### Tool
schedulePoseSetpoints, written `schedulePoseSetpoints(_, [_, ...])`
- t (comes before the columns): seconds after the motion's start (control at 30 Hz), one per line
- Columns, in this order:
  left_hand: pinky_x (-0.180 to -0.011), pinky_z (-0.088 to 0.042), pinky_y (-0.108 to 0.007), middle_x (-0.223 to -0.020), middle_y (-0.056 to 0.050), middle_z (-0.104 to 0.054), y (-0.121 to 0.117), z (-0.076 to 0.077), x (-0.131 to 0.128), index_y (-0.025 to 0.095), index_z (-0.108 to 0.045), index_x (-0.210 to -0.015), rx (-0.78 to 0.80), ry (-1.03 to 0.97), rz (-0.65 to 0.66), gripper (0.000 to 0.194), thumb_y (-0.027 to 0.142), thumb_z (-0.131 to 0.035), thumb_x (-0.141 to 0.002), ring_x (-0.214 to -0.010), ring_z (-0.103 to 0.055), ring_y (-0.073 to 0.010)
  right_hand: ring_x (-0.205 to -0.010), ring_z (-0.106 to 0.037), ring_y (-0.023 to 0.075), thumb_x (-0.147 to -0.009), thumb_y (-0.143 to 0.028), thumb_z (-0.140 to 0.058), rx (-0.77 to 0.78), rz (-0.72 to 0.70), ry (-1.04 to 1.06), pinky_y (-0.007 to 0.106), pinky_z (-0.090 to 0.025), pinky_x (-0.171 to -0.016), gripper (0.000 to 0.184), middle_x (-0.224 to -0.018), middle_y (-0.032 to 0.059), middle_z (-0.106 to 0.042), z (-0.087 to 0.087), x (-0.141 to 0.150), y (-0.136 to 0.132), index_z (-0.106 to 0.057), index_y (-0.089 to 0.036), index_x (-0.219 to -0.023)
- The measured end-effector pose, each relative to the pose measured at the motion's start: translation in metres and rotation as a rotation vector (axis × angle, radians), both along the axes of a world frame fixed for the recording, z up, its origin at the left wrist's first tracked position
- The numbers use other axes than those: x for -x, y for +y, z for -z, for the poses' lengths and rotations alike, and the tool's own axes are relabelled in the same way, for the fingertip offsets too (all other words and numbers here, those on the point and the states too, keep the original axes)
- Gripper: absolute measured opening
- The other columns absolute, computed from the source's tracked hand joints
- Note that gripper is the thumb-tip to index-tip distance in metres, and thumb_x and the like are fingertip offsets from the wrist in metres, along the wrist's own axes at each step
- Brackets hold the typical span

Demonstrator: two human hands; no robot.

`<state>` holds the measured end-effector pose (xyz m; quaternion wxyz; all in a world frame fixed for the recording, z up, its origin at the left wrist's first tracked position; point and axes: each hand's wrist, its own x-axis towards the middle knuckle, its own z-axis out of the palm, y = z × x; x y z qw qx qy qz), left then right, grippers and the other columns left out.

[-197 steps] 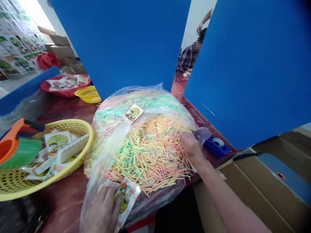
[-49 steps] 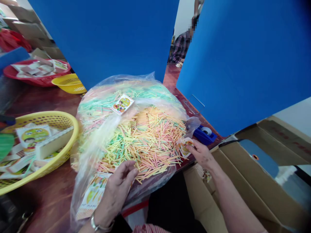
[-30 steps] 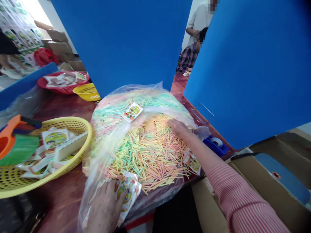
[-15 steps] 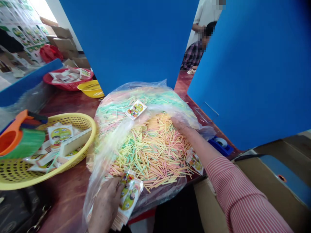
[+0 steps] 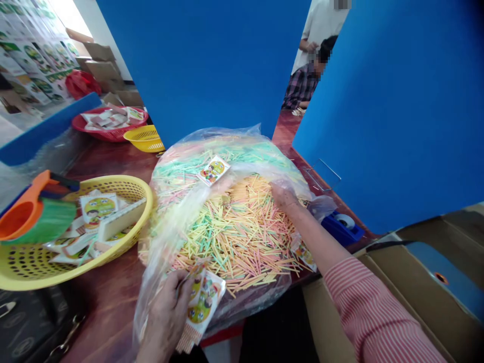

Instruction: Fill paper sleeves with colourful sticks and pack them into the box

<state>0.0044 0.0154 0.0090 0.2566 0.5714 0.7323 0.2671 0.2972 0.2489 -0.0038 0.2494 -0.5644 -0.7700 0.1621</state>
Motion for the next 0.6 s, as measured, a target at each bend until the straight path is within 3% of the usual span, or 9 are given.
schedulePoseSetpoints(0.1, [-0.046,-0.039,-0.020,-0.055,0.004,-0.053,0.008,-0.008,-0.013,0.018,-0.052,-0.064,0.160,-0.385,-0.071,0.025,0.041,-0.057,-0.073,-0.051,-0.050,-0.0105,-0.084,-0.055,0.0195,-0.085,-0.024,-0.041,0.033,-0.014,0.084,0.033,-0.040,-0.081,0.019,-0.086,0.0082,-0.062,-0.013,0.018,-0.033,-0.059,-0.016,-0.085])
schedulePoseSetpoints(0.23, [-0.045,-0.039,-0.019,-0.060,0.004,-0.057,0.016,-0.008,-0.032,0.016,-0.054,-0.072,0.219,-0.788,-0.104,0.023,0.039,-0.058,-0.074,-0.049,-0.050,-0.0079,-0.084,-0.056,0.0143,-0.087,-0.030,-0.038,0.215,-0.071,0.573,0.028,-0.041,-0.078,0.026,-0.086,0.0029,-0.062,-0.024,0.055,-0.089,-0.058,-0.018,-0.076])
schedulePoseSetpoints(0.37, [-0.039,-0.035,-0.017,-0.061,0.003,-0.058,0.020,-0.004,-0.045,0.017,-0.059,-0.081,0.235,-0.814,-0.112,0.024,0.040,-0.054,-0.077,-0.044,-0.046,-0.0061,-0.075,-0.058,0.0143,-0.085,-0.031,-0.045,0.361,-0.045,0.961,0.032,-0.042,-0.079,0.018,-0.074,0.0007,-0.065,-0.031,0.081,-0.124,-0.057,-0.019,-0.082])
schedulePoseSetpoints(0.6, [-0.044,-0.035,-0.017,-0.057,0.004,-0.052,0.019,-0.007,-0.055,0.017,-0.058,-0.072,0.211,-0.754,-0.020,0.024,0.039,-0.052,-0.078,-0.047,-0.042,-0.0060,-0.077,-0.063,0.0178,-0.084,-0.033,-0.046,0.361,0.009,1.422,0.040,-0.044,-0.081,0.011,-0.074,0.0004,-0.067,-0.056,0.099,-0.137,-0.051,-0.023,-0.086])
